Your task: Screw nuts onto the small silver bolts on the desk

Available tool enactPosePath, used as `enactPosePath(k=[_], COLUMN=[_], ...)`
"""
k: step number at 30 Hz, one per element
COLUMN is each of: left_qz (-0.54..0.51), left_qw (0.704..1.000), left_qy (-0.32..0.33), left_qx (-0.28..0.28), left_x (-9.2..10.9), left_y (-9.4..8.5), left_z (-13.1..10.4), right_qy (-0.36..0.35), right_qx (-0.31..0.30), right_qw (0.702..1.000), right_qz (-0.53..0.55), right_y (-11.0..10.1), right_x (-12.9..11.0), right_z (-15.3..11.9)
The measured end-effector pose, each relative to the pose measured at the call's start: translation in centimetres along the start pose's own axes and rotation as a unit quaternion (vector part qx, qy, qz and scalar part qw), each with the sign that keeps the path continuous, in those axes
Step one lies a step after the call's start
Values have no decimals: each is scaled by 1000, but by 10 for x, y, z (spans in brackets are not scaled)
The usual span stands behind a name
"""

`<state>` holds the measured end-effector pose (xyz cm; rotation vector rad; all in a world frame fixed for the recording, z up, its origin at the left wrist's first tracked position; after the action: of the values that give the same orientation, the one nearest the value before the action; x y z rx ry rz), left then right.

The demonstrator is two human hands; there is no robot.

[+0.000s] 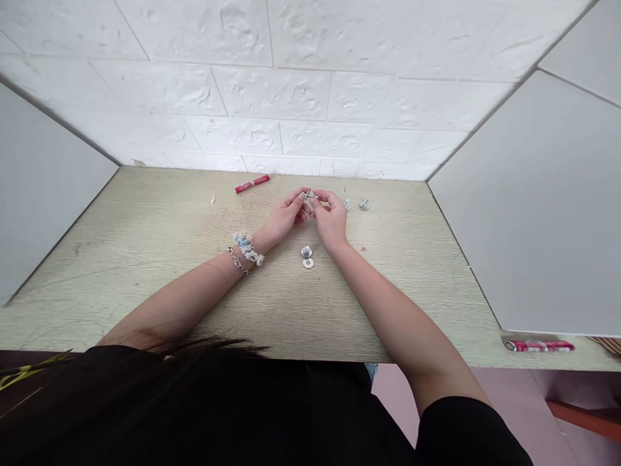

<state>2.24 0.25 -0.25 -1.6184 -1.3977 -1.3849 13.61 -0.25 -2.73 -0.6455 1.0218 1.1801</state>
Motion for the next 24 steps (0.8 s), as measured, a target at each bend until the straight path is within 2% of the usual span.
enactPosePath(k=[14, 21, 24], left_qz=[1, 15, 3], left_qw=[999, 1000, 1000], left_qy=[-25, 8, 4], left_qx=[25, 4, 17], left_x=[-3, -2, -3], left_y=[-1, -1, -3], left_z=[3, 2, 1], right_qy=[-16, -83, -121], right_qx=[7, -25, -37], right_qw=[999, 994, 988], right_qz=[-29, -65, -93], right_y=[-1, 0, 0], right_x=[5, -2, -1], right_z=[0, -8, -10])
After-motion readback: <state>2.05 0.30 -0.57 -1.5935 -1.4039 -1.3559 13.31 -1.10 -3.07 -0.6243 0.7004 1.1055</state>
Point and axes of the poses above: each hand's wrist, its own z-axis towards the middle knuckle, its own y-axis out of the palm, x = y × z, the point moved 1 cm from there along z, towards the middle knuckle, and after that the axes turned 14 degrees about -y, right-handed, at the moved point
